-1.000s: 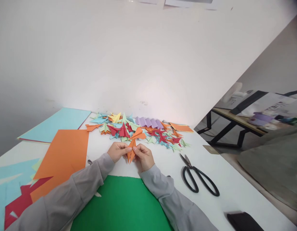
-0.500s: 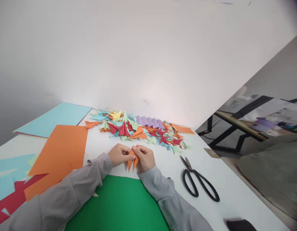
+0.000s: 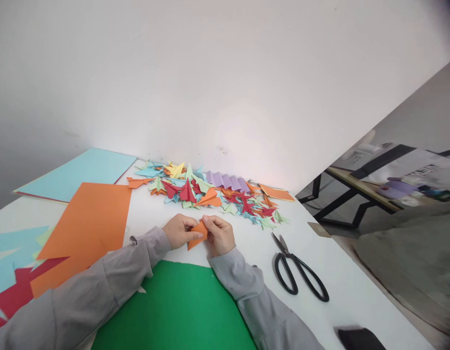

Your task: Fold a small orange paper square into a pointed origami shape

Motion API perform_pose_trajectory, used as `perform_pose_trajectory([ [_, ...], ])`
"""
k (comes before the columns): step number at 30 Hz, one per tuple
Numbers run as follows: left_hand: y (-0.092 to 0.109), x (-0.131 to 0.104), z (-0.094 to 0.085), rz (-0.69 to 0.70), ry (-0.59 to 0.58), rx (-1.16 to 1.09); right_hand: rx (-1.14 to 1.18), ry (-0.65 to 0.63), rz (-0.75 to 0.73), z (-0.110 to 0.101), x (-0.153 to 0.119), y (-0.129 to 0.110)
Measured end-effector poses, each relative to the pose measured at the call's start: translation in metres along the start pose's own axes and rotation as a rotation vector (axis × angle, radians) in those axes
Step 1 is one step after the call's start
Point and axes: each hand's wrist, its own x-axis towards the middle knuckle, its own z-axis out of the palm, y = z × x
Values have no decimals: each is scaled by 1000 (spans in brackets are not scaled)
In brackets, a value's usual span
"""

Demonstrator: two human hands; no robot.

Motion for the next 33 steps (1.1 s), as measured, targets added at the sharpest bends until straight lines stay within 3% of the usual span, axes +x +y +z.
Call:
perform_pose_trajectory([
  [9, -2, 0, -2, -17, -95, -46, 54, 30, 18, 0, 1, -1],
  [16, 4, -1, 2, -63, -14, 95, 22, 32, -25, 0, 1, 1],
  [24, 5, -1, 1, -104, -29, -14, -19, 43, -17, 1, 0, -1],
  [33, 9, -1, 3, -8, 51, 42, -39, 2, -35, 1, 0, -2],
])
